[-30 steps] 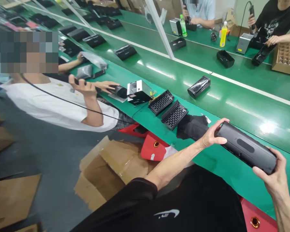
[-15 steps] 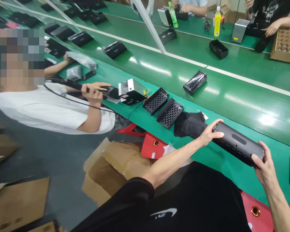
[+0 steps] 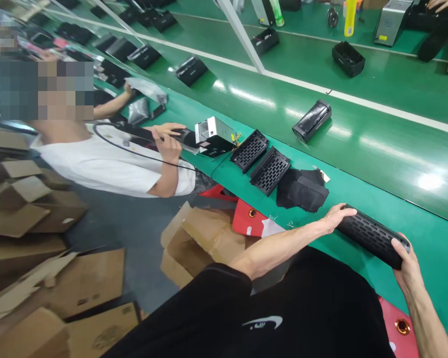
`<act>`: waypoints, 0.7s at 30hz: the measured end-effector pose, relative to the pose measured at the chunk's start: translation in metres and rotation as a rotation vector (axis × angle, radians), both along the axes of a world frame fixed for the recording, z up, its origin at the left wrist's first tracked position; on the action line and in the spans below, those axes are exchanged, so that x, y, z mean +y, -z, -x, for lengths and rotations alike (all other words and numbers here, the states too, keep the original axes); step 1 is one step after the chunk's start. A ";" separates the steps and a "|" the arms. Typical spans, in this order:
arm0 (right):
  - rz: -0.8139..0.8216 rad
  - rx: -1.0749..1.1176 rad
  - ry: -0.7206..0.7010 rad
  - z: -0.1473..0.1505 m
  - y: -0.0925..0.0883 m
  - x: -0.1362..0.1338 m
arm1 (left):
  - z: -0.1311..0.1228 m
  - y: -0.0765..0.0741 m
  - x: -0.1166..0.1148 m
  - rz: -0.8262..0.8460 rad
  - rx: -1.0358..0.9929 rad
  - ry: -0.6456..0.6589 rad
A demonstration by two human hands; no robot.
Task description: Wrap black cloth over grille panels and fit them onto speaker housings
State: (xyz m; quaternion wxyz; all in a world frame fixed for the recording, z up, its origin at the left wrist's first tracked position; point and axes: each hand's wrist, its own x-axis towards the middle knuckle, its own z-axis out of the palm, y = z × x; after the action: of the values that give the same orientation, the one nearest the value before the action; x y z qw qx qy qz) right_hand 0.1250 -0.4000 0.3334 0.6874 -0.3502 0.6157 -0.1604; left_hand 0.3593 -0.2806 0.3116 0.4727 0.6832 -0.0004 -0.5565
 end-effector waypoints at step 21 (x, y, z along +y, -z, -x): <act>0.100 -0.082 0.101 -0.074 0.031 -0.167 | -0.067 0.017 -0.014 0.321 -0.302 -0.359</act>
State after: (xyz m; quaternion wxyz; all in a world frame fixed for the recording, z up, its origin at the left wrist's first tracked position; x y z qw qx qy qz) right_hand 0.1987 -0.5673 0.3028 0.6848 -0.3455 0.5952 -0.2396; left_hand 0.4268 -0.2941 0.2946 0.6603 0.6639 -0.0380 -0.3489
